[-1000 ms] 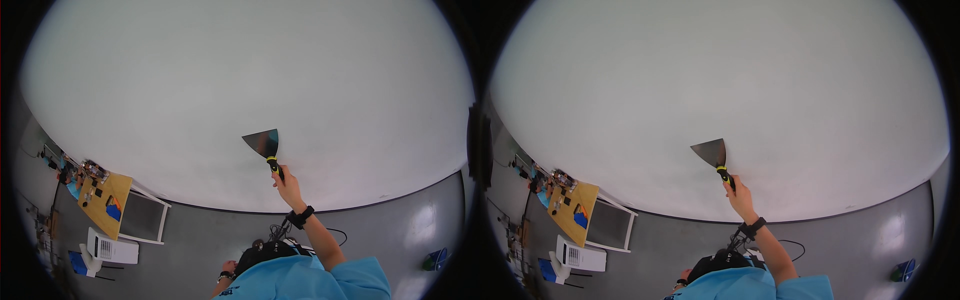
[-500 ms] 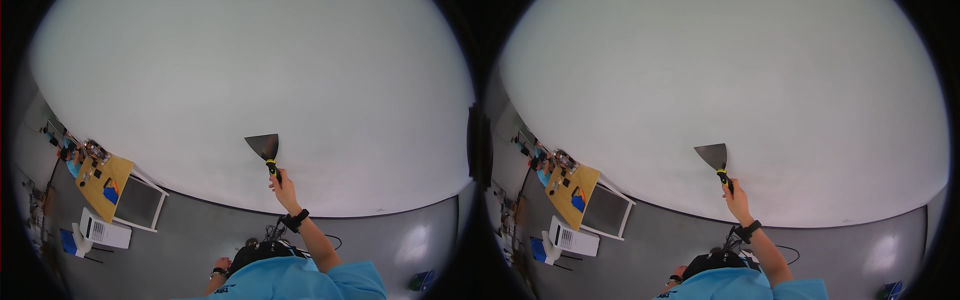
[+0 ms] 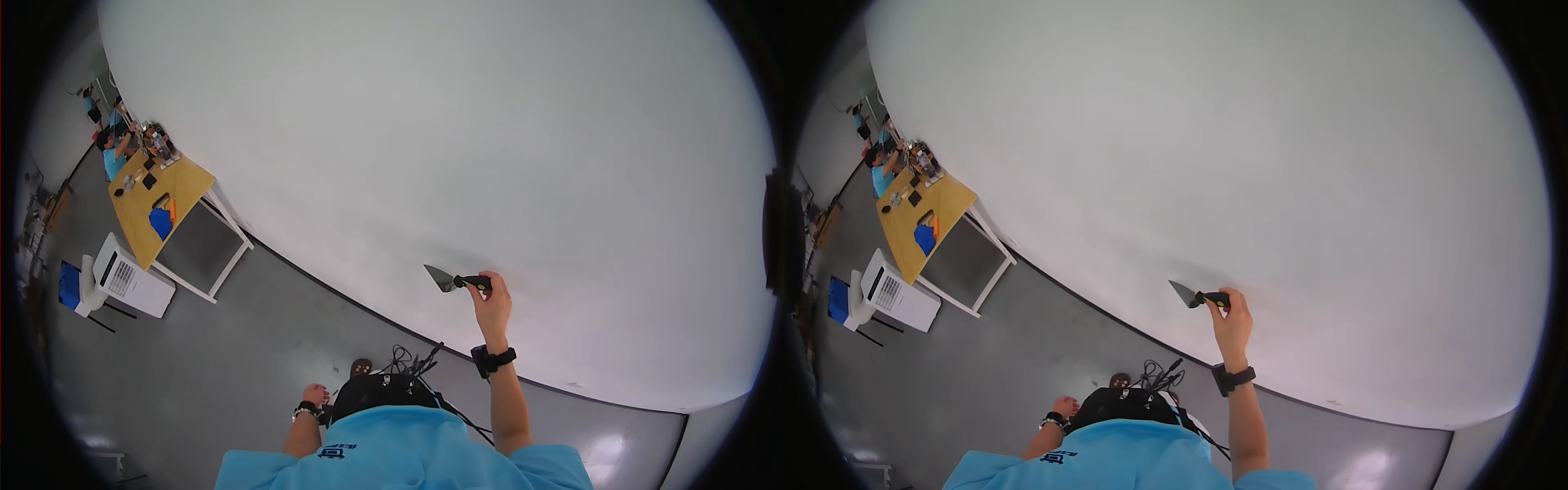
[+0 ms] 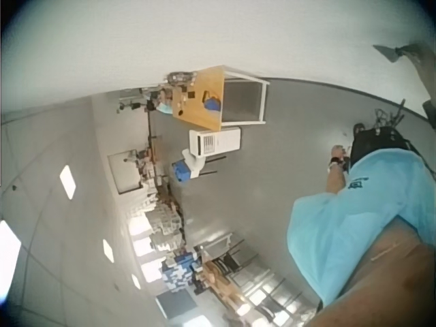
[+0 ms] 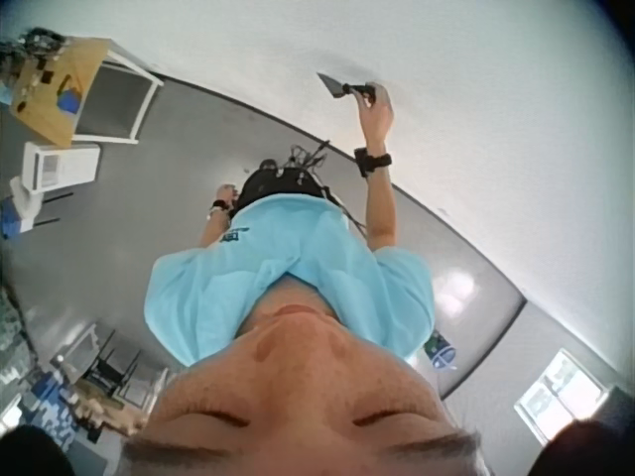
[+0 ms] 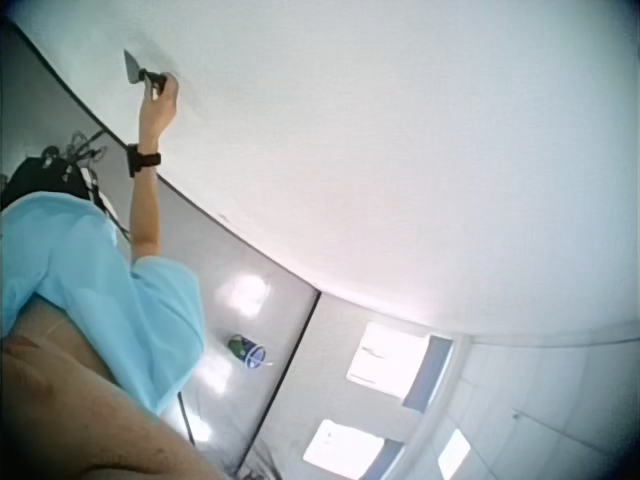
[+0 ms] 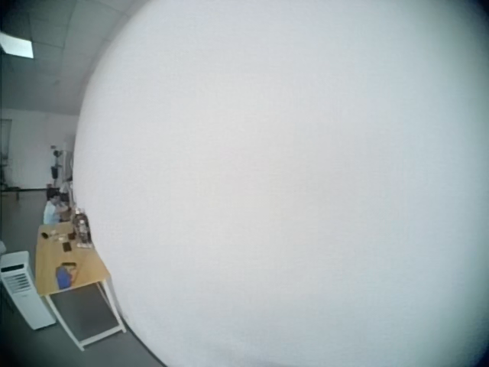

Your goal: Using a putty knife to scrape or apply material to a wall to repair cracks or imperfections.

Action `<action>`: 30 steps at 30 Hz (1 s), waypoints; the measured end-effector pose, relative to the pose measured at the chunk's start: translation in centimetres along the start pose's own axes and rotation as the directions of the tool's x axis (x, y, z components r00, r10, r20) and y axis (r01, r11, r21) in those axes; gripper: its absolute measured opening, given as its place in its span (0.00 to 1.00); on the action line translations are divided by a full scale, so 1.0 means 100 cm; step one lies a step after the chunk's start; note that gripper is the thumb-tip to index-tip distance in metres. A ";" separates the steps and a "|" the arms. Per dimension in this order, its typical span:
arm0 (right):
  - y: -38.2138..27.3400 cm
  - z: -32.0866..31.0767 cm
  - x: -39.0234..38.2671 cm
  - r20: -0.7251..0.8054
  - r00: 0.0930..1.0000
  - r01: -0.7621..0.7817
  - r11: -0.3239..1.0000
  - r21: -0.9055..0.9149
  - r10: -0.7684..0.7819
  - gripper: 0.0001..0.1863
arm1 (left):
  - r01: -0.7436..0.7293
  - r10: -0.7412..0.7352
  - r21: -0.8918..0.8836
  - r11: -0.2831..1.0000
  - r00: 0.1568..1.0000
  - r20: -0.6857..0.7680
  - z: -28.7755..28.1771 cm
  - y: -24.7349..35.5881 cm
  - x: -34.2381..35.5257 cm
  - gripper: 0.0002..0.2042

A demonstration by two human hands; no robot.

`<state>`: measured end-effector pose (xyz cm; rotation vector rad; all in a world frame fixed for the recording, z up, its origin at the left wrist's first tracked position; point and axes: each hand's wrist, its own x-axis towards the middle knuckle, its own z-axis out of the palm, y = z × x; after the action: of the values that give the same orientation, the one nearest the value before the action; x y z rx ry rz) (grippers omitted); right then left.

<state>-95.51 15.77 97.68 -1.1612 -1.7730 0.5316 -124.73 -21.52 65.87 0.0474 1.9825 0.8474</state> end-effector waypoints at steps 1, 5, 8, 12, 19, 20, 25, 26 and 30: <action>-0.003 0.004 0.001 0.018 0.999 0.050 0.998 -0.046 -0.049 0.14 | -0.008 0.008 -0.011 1.000 1.000 0.007 0.001 -0.002 0.000 0.11; -0.011 0.024 0.005 0.079 0.986 0.153 0.985 -0.082 -0.146 0.15 | -0.010 0.008 -0.031 0.999 0.999 -0.042 0.004 -0.002 -0.004 0.11; -0.024 0.038 0.007 0.096 0.975 0.211 0.968 -0.136 -0.199 0.15 | 0.002 -0.005 -0.062 0.998 0.999 -0.045 0.001 -0.007 -0.007 0.11; -0.014 0.053 0.011 0.154 0.956 0.275 0.943 -0.187 -0.248 0.15 | 0.029 -0.034 -0.103 0.994 0.998 -0.044 0.001 -0.017 -0.005 0.11; -0.035 0.048 0.016 0.204 0.949 0.279 0.941 -0.191 -0.240 0.15 | 0.069 -0.078 -0.125 0.990 0.995 -0.063 -0.004 -0.025 -0.008 0.12; -0.036 0.046 0.017 0.217 0.945 0.287 0.938 -0.194 -0.244 0.15 | 0.066 -0.074 -0.126 0.990 0.995 -0.065 -0.001 -0.025 -0.008 0.12; -0.038 0.040 0.030 0.163 0.946 0.304 0.940 -0.153 -0.280 0.15 | 0.042 -0.052 -0.173 0.984 0.997 -0.058 0.001 -0.019 -0.004 0.11; -0.048 0.031 0.035 0.105 0.971 0.224 0.972 -0.068 -0.216 0.15 | 0.052 -0.063 -0.162 0.985 0.996 -0.066 -0.003 -0.021 -0.003 0.11; -0.083 -0.019 0.062 -0.149 0.988 0.070 0.964 0.256 -0.032 0.15 | 0.058 -0.066 -0.113 0.992 0.995 -0.071 -0.003 -0.020 -0.002 0.11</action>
<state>-98.69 17.15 107.62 -0.9441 -1.5520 0.6146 -124.31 -23.24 64.97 -0.1115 1.9926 0.9287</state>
